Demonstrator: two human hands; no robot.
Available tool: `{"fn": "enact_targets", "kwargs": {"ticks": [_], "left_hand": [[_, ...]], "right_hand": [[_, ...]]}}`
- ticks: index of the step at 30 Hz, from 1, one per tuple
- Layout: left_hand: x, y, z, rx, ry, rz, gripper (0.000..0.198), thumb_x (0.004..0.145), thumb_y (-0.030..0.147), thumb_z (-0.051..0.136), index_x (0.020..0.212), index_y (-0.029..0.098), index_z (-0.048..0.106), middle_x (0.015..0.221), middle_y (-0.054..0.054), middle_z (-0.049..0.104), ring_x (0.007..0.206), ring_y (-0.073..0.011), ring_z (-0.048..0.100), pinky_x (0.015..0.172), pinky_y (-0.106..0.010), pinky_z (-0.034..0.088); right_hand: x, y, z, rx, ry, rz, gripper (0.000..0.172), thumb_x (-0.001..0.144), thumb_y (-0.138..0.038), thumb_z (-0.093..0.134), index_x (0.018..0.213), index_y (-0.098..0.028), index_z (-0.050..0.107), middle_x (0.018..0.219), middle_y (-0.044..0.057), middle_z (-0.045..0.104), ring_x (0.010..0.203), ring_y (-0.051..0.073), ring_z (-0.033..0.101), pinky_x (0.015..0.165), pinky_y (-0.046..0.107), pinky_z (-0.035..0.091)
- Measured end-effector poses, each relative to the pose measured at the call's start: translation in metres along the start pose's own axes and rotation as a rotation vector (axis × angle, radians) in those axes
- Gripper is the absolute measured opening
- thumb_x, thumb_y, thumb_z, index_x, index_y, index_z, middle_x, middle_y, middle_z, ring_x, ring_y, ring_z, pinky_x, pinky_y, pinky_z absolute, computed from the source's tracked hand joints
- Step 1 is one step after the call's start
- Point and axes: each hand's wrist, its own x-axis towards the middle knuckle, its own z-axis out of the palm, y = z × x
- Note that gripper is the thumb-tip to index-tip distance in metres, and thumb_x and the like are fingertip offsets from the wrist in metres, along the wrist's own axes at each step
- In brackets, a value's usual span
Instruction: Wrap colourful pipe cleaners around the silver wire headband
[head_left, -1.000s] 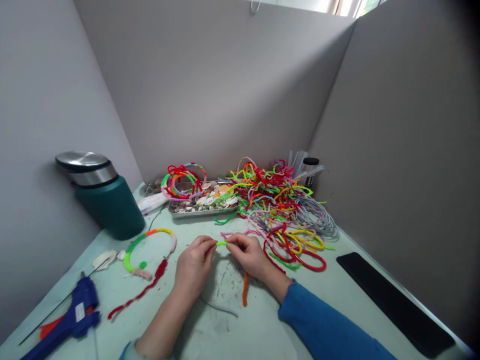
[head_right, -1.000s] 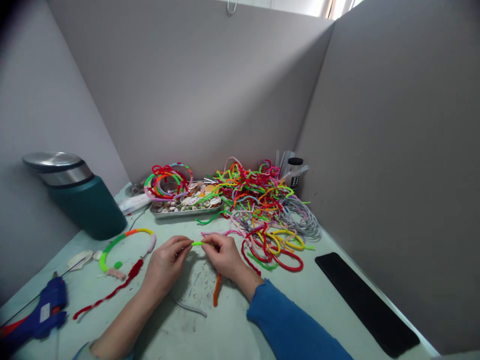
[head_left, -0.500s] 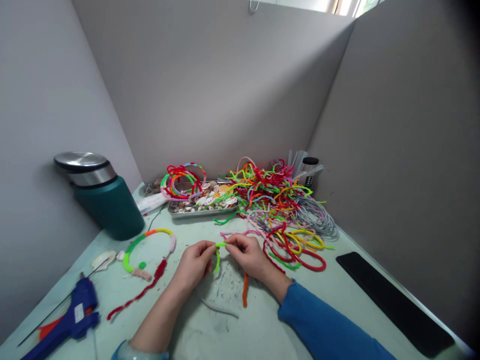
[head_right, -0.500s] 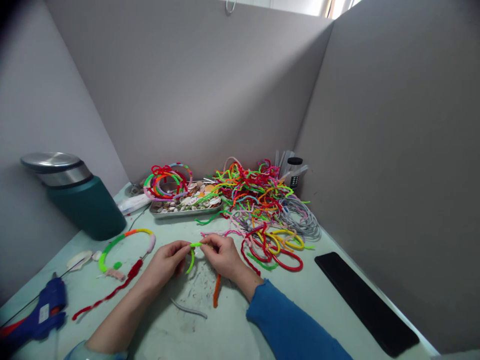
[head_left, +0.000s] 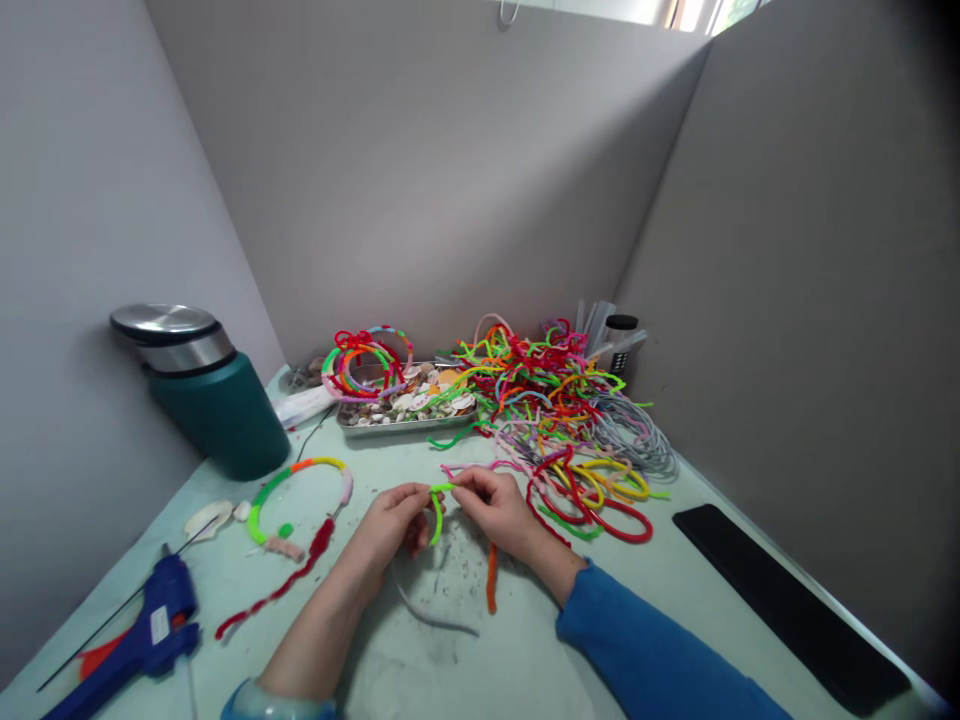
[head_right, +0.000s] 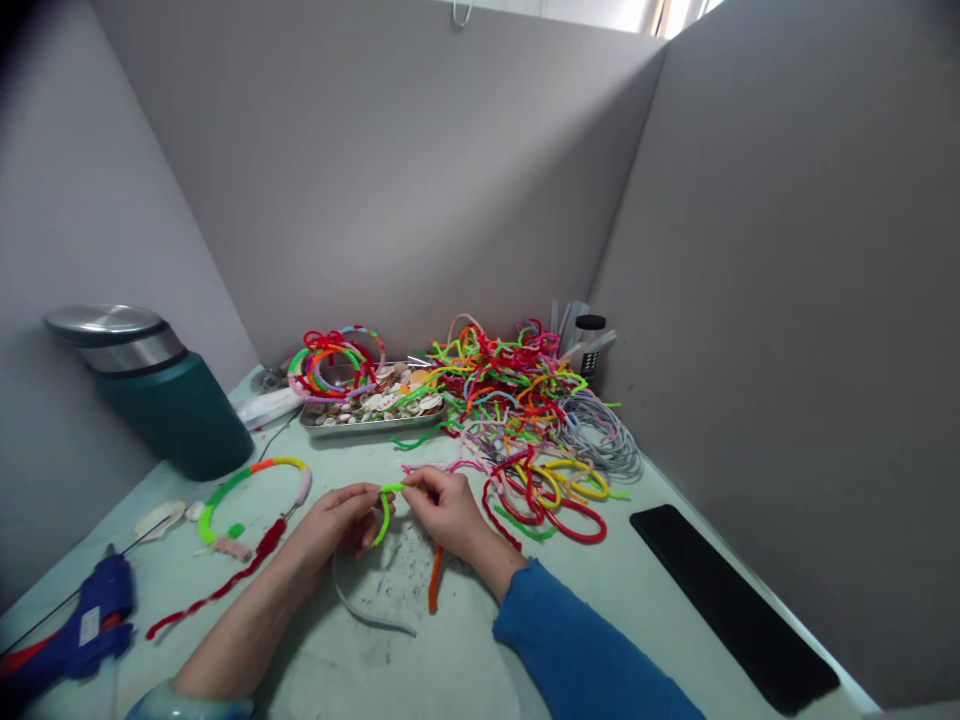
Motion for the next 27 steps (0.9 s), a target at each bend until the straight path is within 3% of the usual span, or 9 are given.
{"fn": "enact_targets", "kwargs": {"ticks": [4, 10, 14, 21, 27], "left_hand": [[0.0028, -0.0033, -0.0021, 0.129, 0.037, 0.092, 0.019, 0.066, 0.023, 0.048, 0.08, 0.015, 0.058, 0.042, 0.006, 0.046, 0.037, -0.0085, 0.038, 0.039, -0.018, 0.029], [0.0005, -0.0037, -0.0012, 0.612, 0.271, 0.332, 0.017, 0.068, 0.025, 0.05, 0.075, 0.018, 0.065, 0.049, 0.004, 0.053, 0.047, -0.0108, 0.044, 0.048, -0.02, 0.032], [-0.0011, -0.0028, 0.0, 0.799, 0.343, 0.416, 0.019, 0.071, 0.027, 0.05, 0.079, 0.02, 0.066, 0.061, 0.001, 0.062, 0.054, -0.0128, 0.051, 0.054, -0.021, 0.035], [-0.0006, -0.0047, -0.0004, 0.819, 0.378, 0.461, 0.018, 0.072, 0.028, 0.052, 0.083, 0.02, 0.064, 0.074, -0.001, 0.066, 0.06, -0.0132, 0.053, 0.059, -0.022, 0.038], [-0.001, -0.0033, 0.0, 0.706, 0.345, 0.45, 0.025, 0.076, 0.039, 0.05, 0.073, 0.018, 0.065, 0.062, -0.001, 0.063, 0.057, -0.0137, 0.052, 0.055, -0.022, 0.036]], "right_hand": [[0.0007, 0.0, -0.0001, 0.006, 0.004, 0.006, 0.014, 0.079, -0.023, 0.051, 0.078, -0.015, 0.063, 0.063, 0.0, 0.058, 0.056, 0.01, 0.048, 0.052, 0.02, 0.037], [0.0006, -0.0006, -0.0002, -0.013, -0.004, 0.009, 0.013, 0.078, -0.023, 0.052, 0.078, -0.016, 0.063, 0.065, 0.001, 0.06, 0.057, 0.011, 0.05, 0.053, 0.02, 0.038], [0.0003, 0.0009, -0.0001, -0.01, 0.006, 0.01, 0.013, 0.078, -0.024, 0.053, 0.078, -0.016, 0.063, 0.065, 0.0, 0.06, 0.058, 0.011, 0.05, 0.054, 0.02, 0.038], [0.0008, 0.0035, 0.0003, -0.017, 0.008, 0.018, 0.014, 0.079, -0.024, 0.052, 0.08, -0.016, 0.063, 0.065, 0.0, 0.059, 0.057, 0.011, 0.049, 0.054, 0.021, 0.038], [0.0005, -0.0014, -0.0006, -0.02, 0.007, 0.005, 0.013, 0.079, -0.023, 0.052, 0.077, -0.016, 0.063, 0.063, 0.0, 0.059, 0.056, 0.011, 0.049, 0.052, 0.02, 0.038]]}}
